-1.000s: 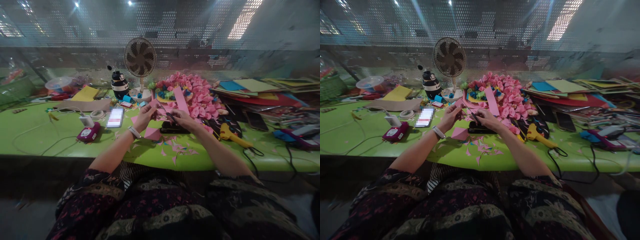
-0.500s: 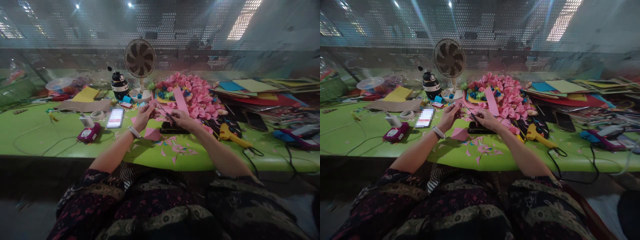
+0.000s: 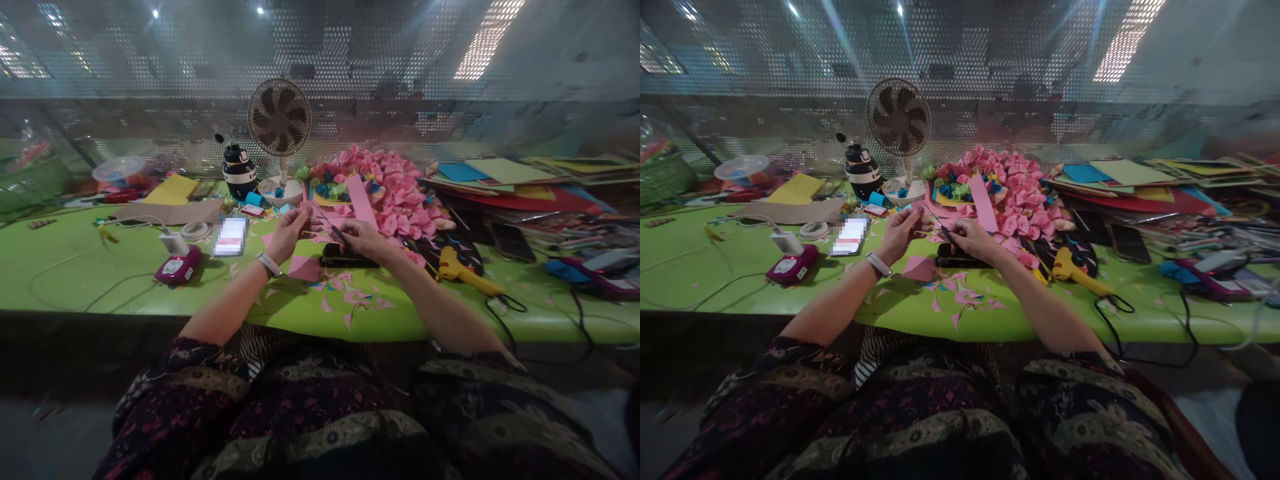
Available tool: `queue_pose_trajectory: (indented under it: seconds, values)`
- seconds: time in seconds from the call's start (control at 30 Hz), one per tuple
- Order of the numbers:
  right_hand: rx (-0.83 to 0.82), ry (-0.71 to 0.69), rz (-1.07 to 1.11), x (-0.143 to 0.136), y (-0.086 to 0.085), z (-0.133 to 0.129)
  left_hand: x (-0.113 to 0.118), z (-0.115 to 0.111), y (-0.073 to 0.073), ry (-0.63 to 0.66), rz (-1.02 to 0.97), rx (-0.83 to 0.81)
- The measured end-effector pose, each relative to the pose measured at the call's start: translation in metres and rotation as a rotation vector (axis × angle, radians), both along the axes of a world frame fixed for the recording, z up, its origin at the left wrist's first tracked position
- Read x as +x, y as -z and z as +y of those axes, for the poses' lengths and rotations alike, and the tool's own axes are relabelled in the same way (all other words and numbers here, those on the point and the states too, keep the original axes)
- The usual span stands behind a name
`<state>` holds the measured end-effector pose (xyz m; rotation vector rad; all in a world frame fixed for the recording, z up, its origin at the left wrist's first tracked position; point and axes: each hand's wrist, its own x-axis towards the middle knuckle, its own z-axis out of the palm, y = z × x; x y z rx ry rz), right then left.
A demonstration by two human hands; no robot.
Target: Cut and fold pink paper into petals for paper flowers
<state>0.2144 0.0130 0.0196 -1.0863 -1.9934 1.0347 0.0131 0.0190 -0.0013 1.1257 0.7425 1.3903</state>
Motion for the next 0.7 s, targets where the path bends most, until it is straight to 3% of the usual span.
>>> queue_pose_trajectory:
  seconds: [0.13,0.27,0.5,0.7]
  values:
    - [-0.023,0.010,-0.014,-0.0007,-0.0032,-0.0025,-0.0009,0.0007,-0.0004,-0.040,0.038,-0.017]
    - [-0.057,0.028,-0.031,0.0004,-0.0054,-0.0038,-0.0014,-0.0001,0.0004,0.002,0.065,-0.026]
    - [0.000,0.012,-0.030,0.0027,0.0002,0.0018,-0.0019,0.0007,-0.0005,-0.006,0.053,-0.044]
    - [-0.076,0.013,-0.062,0.0013,-0.0092,-0.0065,-0.0009,0.0007,-0.0003,-0.016,0.114,-0.020]
